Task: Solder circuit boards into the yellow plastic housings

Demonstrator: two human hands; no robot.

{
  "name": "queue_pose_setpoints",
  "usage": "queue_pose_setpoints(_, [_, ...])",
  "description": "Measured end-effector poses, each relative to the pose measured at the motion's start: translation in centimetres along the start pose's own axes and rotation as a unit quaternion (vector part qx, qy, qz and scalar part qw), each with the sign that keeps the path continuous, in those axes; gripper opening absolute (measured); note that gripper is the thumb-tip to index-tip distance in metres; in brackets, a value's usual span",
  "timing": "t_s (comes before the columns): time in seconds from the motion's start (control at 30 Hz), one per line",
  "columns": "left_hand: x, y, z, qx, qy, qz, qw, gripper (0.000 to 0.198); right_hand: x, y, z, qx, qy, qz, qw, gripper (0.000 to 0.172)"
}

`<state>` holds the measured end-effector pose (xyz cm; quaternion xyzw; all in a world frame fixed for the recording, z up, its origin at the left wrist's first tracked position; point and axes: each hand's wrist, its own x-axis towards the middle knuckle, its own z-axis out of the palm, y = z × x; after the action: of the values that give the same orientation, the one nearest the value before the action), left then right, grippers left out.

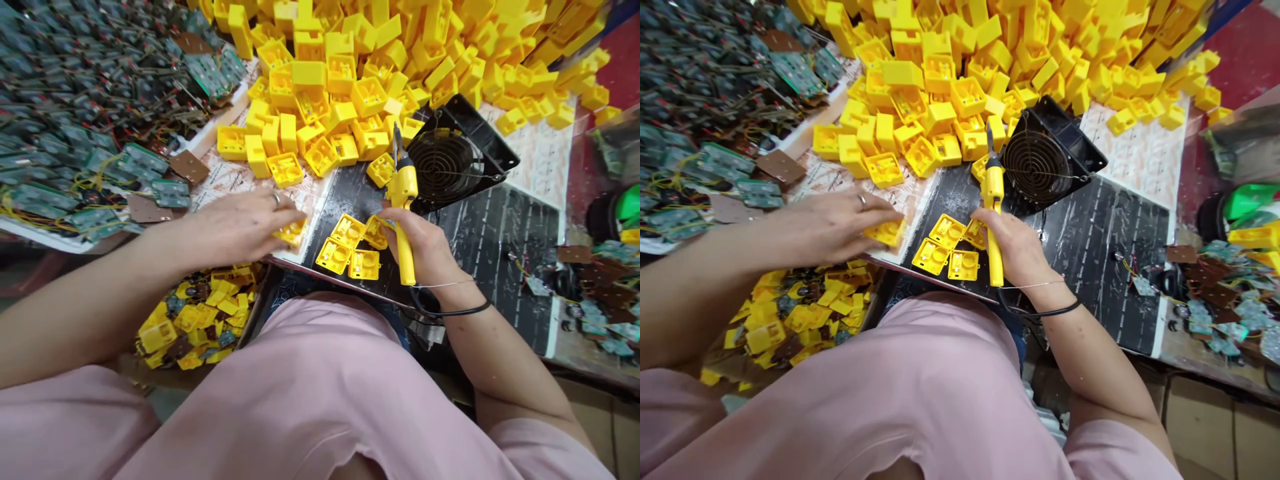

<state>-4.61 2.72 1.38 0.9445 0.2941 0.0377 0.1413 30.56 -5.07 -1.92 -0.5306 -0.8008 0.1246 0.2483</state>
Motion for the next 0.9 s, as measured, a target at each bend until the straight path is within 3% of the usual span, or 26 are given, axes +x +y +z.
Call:
queue_pose_setpoints(0.1, [0.6, 0.7, -0.2, -0.031, -0.040, 0.005, 0.999, 0.054, 0.0, 0.0, 0.2, -0.014, -0.003, -0.019, 1.000, 0.029])
queue_pose_setpoints(0.23, [4.0, 0.5, -1.1, 0.037, 0.042, -0.180, 0.982, 0.057, 0.2, -0.4, 0.2, -0.044, 0.012, -0.035, 0.998, 0.025])
queue_pose_setpoints(0.33, [5.2, -0.2, -1.4, 0.129, 0.005, -0.222, 0.967, 0.051, 0.3, -0.5, 0.2, -0.060, 0.011, -0.042, 0.997, 0.024])
queue_pose_setpoints(0.47, [5.1, 0.0, -1.2, 0.148, 0.010, -0.207, 0.967, 0.040, 0.0, -0.1, -0.1, -0.062, -0.003, -0.049, 0.997, 0.025])
queue_pose_setpoints(0.6, [5.8, 1.9, -0.1, 0.099, 0.005, -0.148, 0.984, 0.041, -0.2, -0.2, -0.4, -0.037, -0.013, -0.050, 0.998, 0.025])
queue_pose_setpoints(0.73, [6.0, 3.3, 0.4, 0.070, -0.029, -0.140, 0.987, 0.058, -0.6, -1.2, -0.8, -0.001, 0.006, -0.064, 0.998, 0.024])
queue_pose_setpoints(0.83, [4.2, 2.5, 0.4, 0.035, 0.011, -0.143, 0.989, 0.076, -1.4, -1.9, -1.3, 0.003, 0.021, -0.069, 0.997, 0.035])
queue_pose_setpoints(0.9, [2.8, 1.7, 0.8, 0.028, 0.049, -0.078, 0.995, 0.089, -2.3, -2.2, -1.4, 0.004, 0.016, -0.071, 0.997, 0.053])
